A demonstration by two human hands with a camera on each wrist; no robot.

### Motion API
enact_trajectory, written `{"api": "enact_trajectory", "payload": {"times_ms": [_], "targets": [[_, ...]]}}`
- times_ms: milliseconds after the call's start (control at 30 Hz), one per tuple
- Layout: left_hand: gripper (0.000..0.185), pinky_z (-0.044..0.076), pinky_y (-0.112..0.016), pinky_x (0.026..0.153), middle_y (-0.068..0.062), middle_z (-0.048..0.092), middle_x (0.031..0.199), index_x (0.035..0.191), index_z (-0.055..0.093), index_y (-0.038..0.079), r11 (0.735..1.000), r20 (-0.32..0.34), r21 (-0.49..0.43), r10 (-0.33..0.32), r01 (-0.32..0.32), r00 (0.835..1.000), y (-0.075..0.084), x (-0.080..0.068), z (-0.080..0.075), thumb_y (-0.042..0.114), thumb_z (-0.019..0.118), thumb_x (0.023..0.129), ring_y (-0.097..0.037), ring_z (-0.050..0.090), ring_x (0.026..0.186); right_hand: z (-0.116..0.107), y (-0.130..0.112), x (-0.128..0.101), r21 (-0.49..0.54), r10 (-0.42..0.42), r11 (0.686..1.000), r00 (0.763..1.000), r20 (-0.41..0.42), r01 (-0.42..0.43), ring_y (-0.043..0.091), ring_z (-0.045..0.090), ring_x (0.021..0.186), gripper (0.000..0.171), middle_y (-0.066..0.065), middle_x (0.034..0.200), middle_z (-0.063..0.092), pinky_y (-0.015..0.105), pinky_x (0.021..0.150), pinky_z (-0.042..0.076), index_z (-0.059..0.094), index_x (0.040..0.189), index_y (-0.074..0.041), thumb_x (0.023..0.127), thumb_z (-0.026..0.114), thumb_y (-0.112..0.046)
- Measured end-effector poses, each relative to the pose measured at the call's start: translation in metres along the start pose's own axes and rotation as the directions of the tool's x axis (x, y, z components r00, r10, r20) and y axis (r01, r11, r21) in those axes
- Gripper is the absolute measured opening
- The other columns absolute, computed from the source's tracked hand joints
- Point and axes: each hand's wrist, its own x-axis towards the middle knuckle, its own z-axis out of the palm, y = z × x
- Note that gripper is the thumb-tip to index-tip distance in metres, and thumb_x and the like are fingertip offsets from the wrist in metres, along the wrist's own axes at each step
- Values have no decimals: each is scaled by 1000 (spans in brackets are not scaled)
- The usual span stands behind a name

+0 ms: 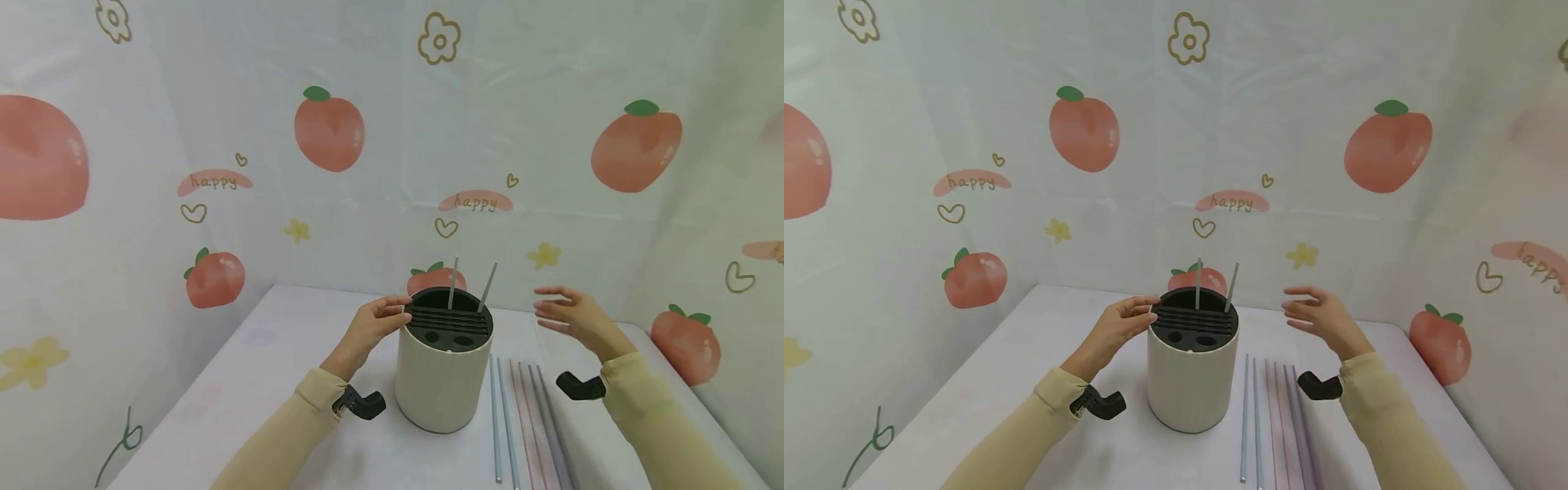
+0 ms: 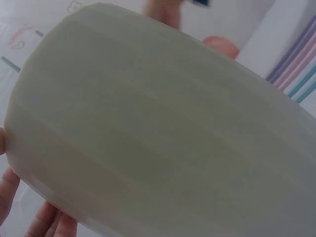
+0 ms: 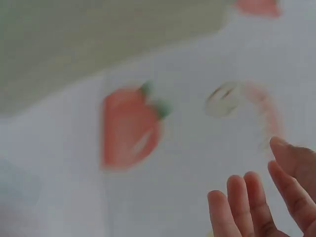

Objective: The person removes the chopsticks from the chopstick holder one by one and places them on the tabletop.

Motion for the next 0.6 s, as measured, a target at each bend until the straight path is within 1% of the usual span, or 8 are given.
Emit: {"api": "enact_trajectory", "payload": {"times_ms": [67, 133, 233, 300, 400, 500, 600], "targets": [[39, 45, -43, 104, -11, 59, 121, 126, 64, 14, 1000, -2, -2, 1, -1, 1000, 1, -1, -1, 20, 70, 88, -23, 55, 116, 15, -22, 2, 60, -90, 994, 995, 40, 88, 8, 67, 93, 24, -4, 101, 66, 25, 84, 56, 64, 112, -21, 96, 56, -4], [39, 45, -43, 104, -10, 59, 121, 126, 65, 15, 1000, -4, -7, 0, 0, 1000, 1, -1, -2, 20, 70, 88, -23, 55, 115, 30, -36, 3, 92, -175, 981, 983, 61, 169, 11, 67, 96, 26, -1, 104, 64, 26, 85, 56, 63, 115, -17, 96, 55, -1], [39, 45, -43, 104, -10, 59, 120, 125, 65, 15, 1000, -6, -13, -2, 2, 1000, 1, -1, -2, 19, 70, 87, -22, 55, 115, 50, -45, 4, 78, -264, 963, 962, 64, 259, 12, 67, 98, 29, 1, 106, 65, 25, 87, 55, 63, 117, -15, 95, 56, 2], [39, 45, -42, 104, -10, 59, 120, 125, 65, 15, 1000, -6, -15, -2, 2, 1000, 1, -1, -2, 19, 70, 87, -22, 55, 114, 60, -44, 6, 50, -294, 955, 954, 56, 291, 11, 68, 98, 30, 0, 106, 65, 24, 87, 54, 63, 116, -16, 93, 58, 2], [38, 45, -43, 104, -10, 59, 119, 125, 65, 14, 1000, -2, -19, 2, -2, 1000, 1, -1, -1, 18, 70, 88, -22, 55, 113, 70, -37, 10, 17, -312, 950, 949, 45, 311, 9, 68, 95, 28, -2, 104, 67, 22, 86, 54, 64, 114, -17, 93, 60, 2], [38, 45, -43, 104, -9, 59, 119, 125, 65, 14, 1000, 1, -18, 3, -3, 1000, 0, -1, -1, 19, 70, 88, -22, 55, 114, 75, -28, 15, 47, -319, 947, 946, 47, 317, 9, 68, 94, 27, -2, 103, 67, 23, 86, 55, 64, 111, -15, 92, 59, 4], [39, 44, -43, 104, -9, 59, 120, 125, 65, 15, 1000, 4, -13, 1, -1, 1000, 0, -1, -1, 19, 70, 88, -21, 55, 114, 78, -21, 19, 65, -325, 945, 945, 47, 322, 10, 68, 94, 28, -1, 103, 67, 24, 85, 55, 65, 109, -15, 91, 59, 6]]}}
